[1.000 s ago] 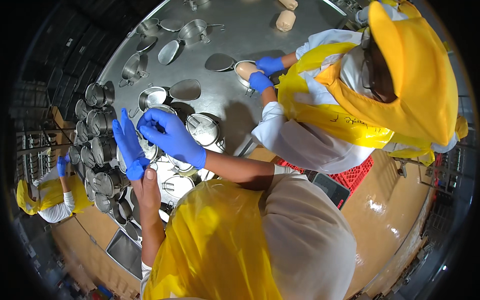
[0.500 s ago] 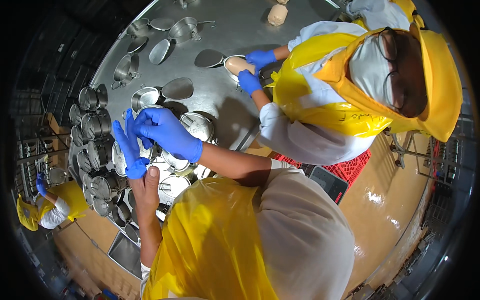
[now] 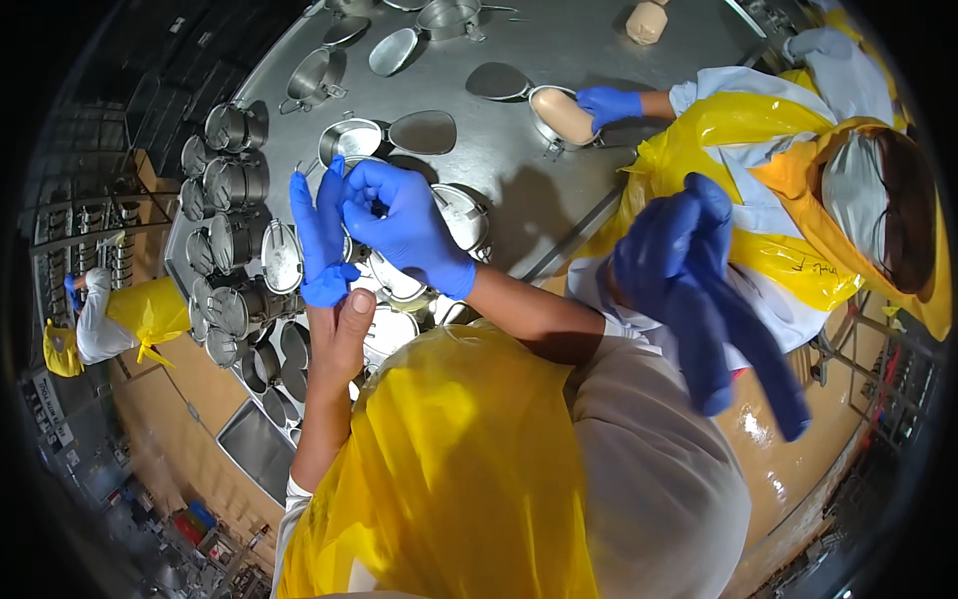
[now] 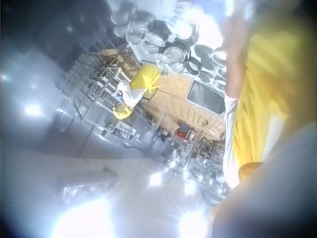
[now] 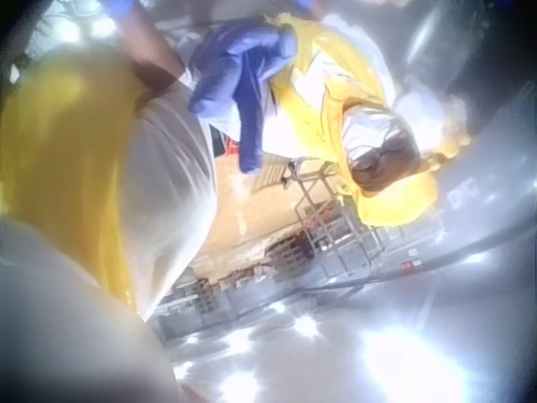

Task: The person repeatedly picks up small metal containers and their lids from a stainless steel table, aligns them, and secures the lids by hand. The person works alongside other staff in a commercial kitchen environment.

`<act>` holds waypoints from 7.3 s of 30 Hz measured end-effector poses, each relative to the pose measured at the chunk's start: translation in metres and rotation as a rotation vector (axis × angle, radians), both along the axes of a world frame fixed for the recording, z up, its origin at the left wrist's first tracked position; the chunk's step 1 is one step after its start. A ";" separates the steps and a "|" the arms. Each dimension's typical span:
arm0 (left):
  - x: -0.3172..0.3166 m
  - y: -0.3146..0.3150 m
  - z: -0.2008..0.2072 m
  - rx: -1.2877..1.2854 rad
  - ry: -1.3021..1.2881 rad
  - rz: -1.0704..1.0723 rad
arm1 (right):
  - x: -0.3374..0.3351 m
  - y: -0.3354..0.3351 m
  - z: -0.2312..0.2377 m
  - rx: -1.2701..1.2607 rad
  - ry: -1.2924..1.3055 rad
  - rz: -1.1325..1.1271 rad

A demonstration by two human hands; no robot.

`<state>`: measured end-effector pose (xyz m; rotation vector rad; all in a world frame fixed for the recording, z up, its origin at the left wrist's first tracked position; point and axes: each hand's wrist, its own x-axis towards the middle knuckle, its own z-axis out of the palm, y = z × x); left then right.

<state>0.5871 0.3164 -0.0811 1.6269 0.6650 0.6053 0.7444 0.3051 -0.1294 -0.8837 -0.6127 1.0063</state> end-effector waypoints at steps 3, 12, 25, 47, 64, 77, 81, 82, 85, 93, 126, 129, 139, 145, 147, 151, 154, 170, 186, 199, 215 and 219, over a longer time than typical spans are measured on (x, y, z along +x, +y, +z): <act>-0.004 0.006 -0.013 -0.119 0.028 -0.030 | 0.000 -0.001 -0.006 -0.017 -0.117 0.002; 0.004 0.013 0.005 -0.204 0.001 -0.088 | 0.025 0.004 -0.016 -0.043 -0.056 0.081; 0.024 0.018 0.056 -1.216 -0.857 -0.427 | 0.041 -0.012 0.006 0.211 0.058 0.301; 0.018 0.023 0.040 -1.247 -1.045 -0.524 | 0.000 -0.022 0.014 0.165 -0.022 0.356; 0.009 0.045 0.029 -0.042 -0.077 -0.202 | 0.016 -0.010 0.022 -0.044 -0.086 -0.002; 0.010 0.041 0.004 0.525 0.192 -0.093 | 0.012 -0.007 0.008 -0.051 -0.075 0.099; 0.011 0.038 0.007 0.723 0.483 -0.015 | 0.017 -0.001 0.008 -0.084 -0.110 -0.034; 0.011 0.038 0.007 0.751 0.544 0.016 | 0.017 -0.001 0.009 -0.094 -0.120 -0.091; 0.018 0.043 0.010 0.851 0.687 0.025 | 0.010 -0.006 0.009 -0.132 -0.536 -0.134; 0.026 0.045 -0.028 0.988 0.780 0.011 | -0.008 0.003 0.005 -0.298 -1.276 -0.104; 0.010 0.022 -0.020 0.611 0.293 -0.048 | -0.007 0.006 -0.045 -0.083 0.138 0.225; 0.016 0.017 -0.016 0.663 0.333 -0.080 | -0.002 -0.005 -0.042 -0.069 0.168 0.191; 0.000 0.019 -0.027 0.660 0.474 0.002 | -0.009 -0.001 -0.054 -0.120 -0.005 0.097; 0.002 0.025 -0.028 0.611 0.525 -0.018 | -0.028 -0.013 -0.058 -0.176 0.062 0.059; -0.001 0.030 -0.043 0.512 0.468 -0.018 | -0.038 -0.007 -0.065 -0.141 0.196 0.040; -0.007 0.037 -0.056 0.362 0.347 -0.049 | -0.031 0.001 -0.074 -0.127 0.127 0.088; 0.003 0.037 -0.058 0.243 0.183 -0.095 | -0.010 0.016 -0.072 -0.020 -0.014 0.194; -0.010 0.022 0.000 -0.932 -0.520 -0.370 | 0.018 0.010 -0.033 0.135 0.120 0.469; -0.009 0.009 0.022 -1.232 -0.953 -0.382 | 0.004 0.003 0.013 0.154 -0.109 0.275; -0.015 0.003 0.014 -1.172 -0.926 -0.615 | -0.003 -0.019 0.020 0.176 -0.305 0.325; 0.003 0.066 0.033 0.138 -0.392 -0.243 | -0.010 -0.004 0.044 0.048 0.087 -0.093; 0.002 0.056 0.026 0.692 -0.026 -0.131 | -0.018 0.002 0.063 -0.057 0.021 -0.109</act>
